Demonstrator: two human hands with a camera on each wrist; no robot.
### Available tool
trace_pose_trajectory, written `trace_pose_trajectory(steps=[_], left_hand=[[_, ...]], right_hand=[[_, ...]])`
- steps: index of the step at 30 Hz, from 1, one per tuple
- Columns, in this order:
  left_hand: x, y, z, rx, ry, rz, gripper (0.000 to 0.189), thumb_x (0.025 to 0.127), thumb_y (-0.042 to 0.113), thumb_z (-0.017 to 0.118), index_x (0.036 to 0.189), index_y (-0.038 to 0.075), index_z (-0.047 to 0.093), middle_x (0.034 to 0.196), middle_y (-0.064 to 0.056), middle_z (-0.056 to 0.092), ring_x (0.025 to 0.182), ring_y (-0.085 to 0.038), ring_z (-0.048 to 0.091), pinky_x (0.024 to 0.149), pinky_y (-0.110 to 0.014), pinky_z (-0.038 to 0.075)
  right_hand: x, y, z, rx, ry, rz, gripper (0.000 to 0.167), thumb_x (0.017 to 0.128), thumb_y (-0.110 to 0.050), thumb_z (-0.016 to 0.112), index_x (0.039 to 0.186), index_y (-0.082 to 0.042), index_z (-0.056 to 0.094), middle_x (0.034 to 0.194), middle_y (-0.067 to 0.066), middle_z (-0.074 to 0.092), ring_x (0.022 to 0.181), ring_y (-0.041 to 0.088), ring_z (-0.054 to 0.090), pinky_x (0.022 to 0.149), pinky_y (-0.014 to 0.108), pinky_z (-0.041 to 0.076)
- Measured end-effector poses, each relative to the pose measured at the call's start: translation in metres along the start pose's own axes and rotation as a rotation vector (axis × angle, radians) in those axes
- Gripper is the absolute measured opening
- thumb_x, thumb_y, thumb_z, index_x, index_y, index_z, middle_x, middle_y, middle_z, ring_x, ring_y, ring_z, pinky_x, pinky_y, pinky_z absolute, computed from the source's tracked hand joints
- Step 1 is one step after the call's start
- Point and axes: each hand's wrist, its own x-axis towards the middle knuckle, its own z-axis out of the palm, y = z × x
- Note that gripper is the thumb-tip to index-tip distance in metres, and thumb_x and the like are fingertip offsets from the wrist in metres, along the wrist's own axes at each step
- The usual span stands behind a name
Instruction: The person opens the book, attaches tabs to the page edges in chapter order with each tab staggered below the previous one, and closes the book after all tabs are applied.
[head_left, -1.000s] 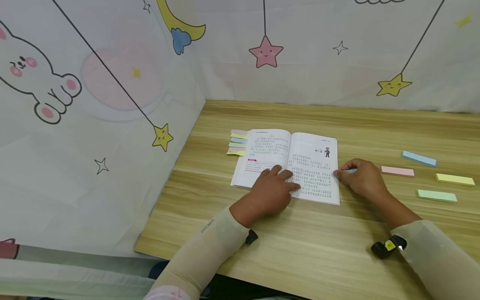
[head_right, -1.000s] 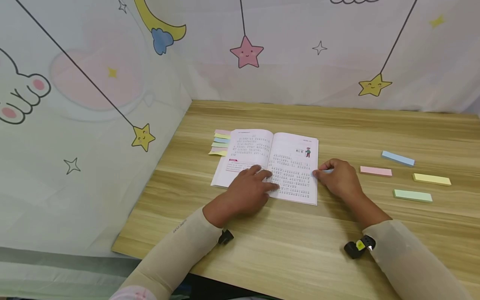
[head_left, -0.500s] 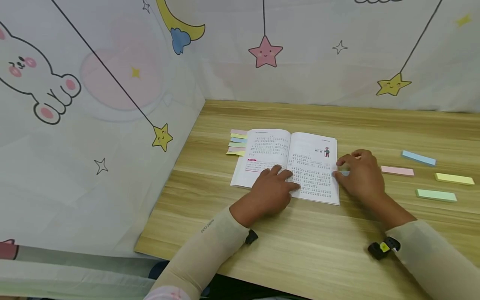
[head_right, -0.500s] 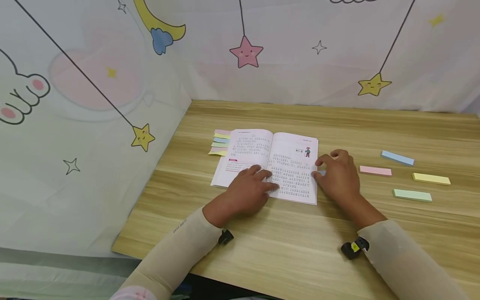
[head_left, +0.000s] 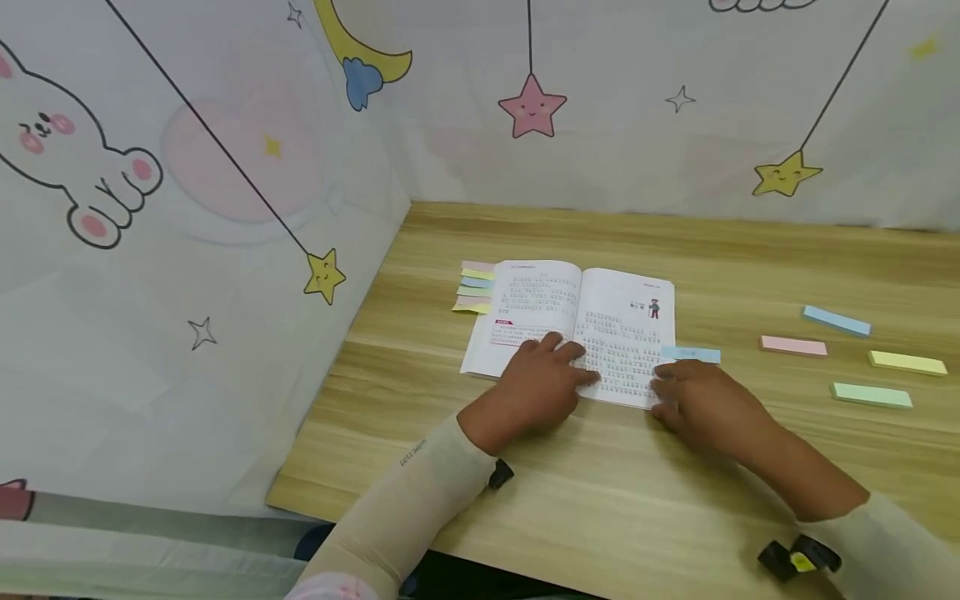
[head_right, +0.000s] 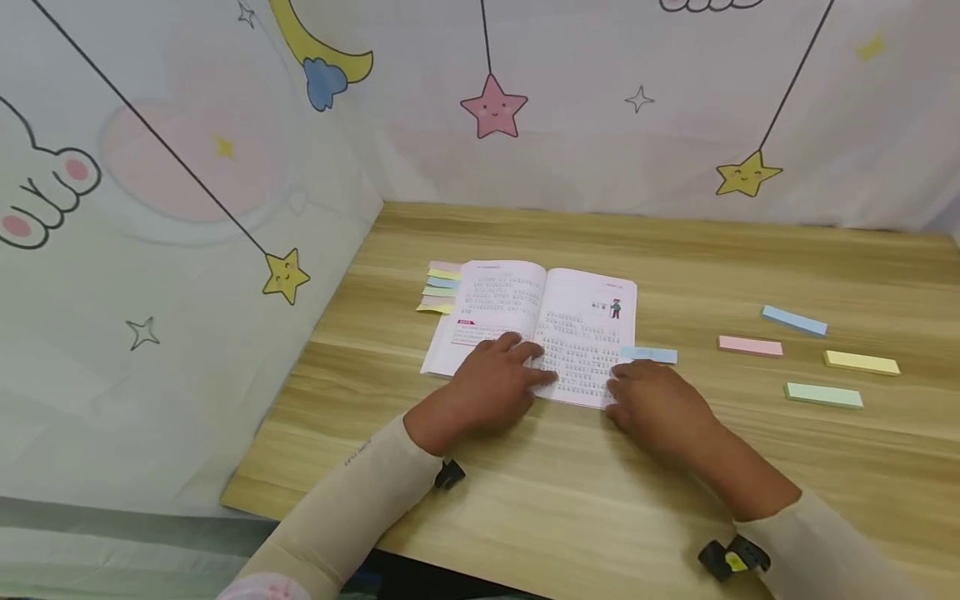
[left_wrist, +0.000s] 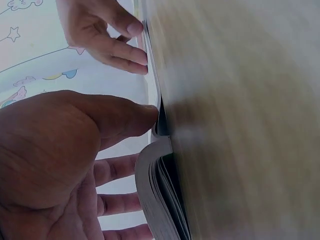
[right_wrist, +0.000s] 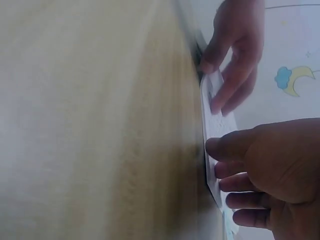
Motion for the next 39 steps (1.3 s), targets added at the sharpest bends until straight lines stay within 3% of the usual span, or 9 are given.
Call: trace_pose_trajectory(steps=[4, 9, 14, 19, 25, 29, 32, 35, 39], left_hand=[[0.001, -0.006, 0.001, 0.009, 0.026, 0.045, 0.044, 0.101, 0.029, 0.062, 0.142, 0.044, 0.061, 0.149, 0.006, 0.051, 0.133, -0.021, 0.041, 0.100, -0.043, 0.043], [-0.001, -0.025, 0.004, 0.004, 0.015, 0.122, 0.050, 0.101, 0.022, 0.061, 0.148, 0.039, 0.055, 0.156, 0.006, 0.044, 0.143, -0.022, 0.034, 0.110, -0.043, 0.035], [-0.013, -0.046, 0.011, 0.052, 0.030, 0.095, 0.062, 0.099, 0.008, 0.061, 0.155, 0.028, 0.045, 0.164, -0.005, 0.032, 0.150, -0.030, 0.027, 0.116, -0.049, 0.030], [-0.024, -0.055, 0.012, 0.152, 0.138, 0.063, 0.052, 0.100, 0.006, 0.060, 0.148, 0.016, 0.046, 0.152, -0.009, 0.042, 0.135, -0.029, 0.044, 0.101, -0.042, 0.044], [-0.028, -0.048, -0.001, 0.269, 0.382, 0.127, 0.015, 0.099, 0.001, 0.060, 0.109, 0.011, 0.061, 0.109, -0.004, 0.059, 0.094, -0.022, 0.054, 0.080, -0.035, 0.043], [-0.027, -0.036, -0.015, 0.345, 0.506, 0.185, 0.019, 0.095, -0.003, 0.060, 0.088, 0.015, 0.060, 0.081, 0.002, 0.054, 0.078, -0.020, 0.048, 0.080, -0.036, 0.039], [-0.024, -0.028, -0.022, 0.391, 0.589, 0.241, 0.024, 0.095, -0.003, 0.057, 0.081, 0.017, 0.059, 0.075, 0.005, 0.054, 0.078, -0.020, 0.048, 0.086, -0.039, 0.038], [-0.021, -0.020, -0.024, 0.419, 0.669, 0.308, 0.029, 0.098, -0.002, 0.052, 0.078, 0.018, 0.059, 0.080, 0.007, 0.061, 0.085, -0.020, 0.051, 0.089, -0.040, 0.039], [-0.014, -0.009, -0.023, 0.443, 0.681, 0.366, 0.029, 0.102, 0.002, 0.050, 0.085, 0.019, 0.064, 0.098, 0.008, 0.071, 0.104, -0.021, 0.054, 0.102, -0.043, 0.038]], right_hand=[[-0.009, -0.007, 0.001, 0.036, -0.006, 0.019, 0.042, 0.089, -0.018, 0.080, 0.121, 0.007, 0.070, 0.129, 0.024, 0.065, 0.122, 0.046, 0.059, 0.102, 0.058, 0.044], [-0.013, -0.005, 0.002, 0.088, -0.030, 0.076, 0.041, 0.092, -0.018, 0.077, 0.126, 0.006, 0.068, 0.135, 0.023, 0.062, 0.127, 0.045, 0.056, 0.104, 0.058, 0.042], [-0.012, -0.004, 0.003, 0.101, -0.043, 0.082, 0.039, 0.095, -0.017, 0.074, 0.126, 0.005, 0.069, 0.136, 0.022, 0.062, 0.128, 0.044, 0.055, 0.105, 0.059, 0.041], [-0.013, -0.004, 0.001, 0.104, -0.037, 0.089, 0.039, 0.095, -0.017, 0.074, 0.127, 0.004, 0.069, 0.137, 0.022, 0.061, 0.129, 0.043, 0.054, 0.105, 0.058, 0.041], [-0.014, -0.003, 0.001, 0.114, -0.032, 0.099, 0.039, 0.094, -0.017, 0.075, 0.127, 0.003, 0.069, 0.137, 0.021, 0.062, 0.130, 0.043, 0.054, 0.105, 0.059, 0.041], [-0.014, -0.003, 0.002, 0.114, -0.023, 0.091, 0.039, 0.094, -0.017, 0.075, 0.127, 0.003, 0.069, 0.136, 0.021, 0.062, 0.129, 0.043, 0.054, 0.104, 0.059, 0.042], [-0.013, -0.002, 0.003, 0.111, -0.020, 0.096, 0.040, 0.093, -0.017, 0.076, 0.127, 0.003, 0.069, 0.136, 0.021, 0.062, 0.129, 0.043, 0.055, 0.104, 0.059, 0.042], [-0.013, -0.002, 0.003, 0.136, -0.021, 0.124, 0.047, 0.093, -0.019, 0.076, 0.133, 0.003, 0.064, 0.134, 0.022, 0.063, 0.126, 0.042, 0.057, 0.100, 0.058, 0.045], [-0.012, 0.000, 0.000, 0.189, -0.030, 0.189, 0.068, 0.095, -0.025, 0.075, 0.151, 0.001, 0.046, 0.133, 0.023, 0.063, 0.119, 0.039, 0.062, 0.090, 0.057, 0.050]])
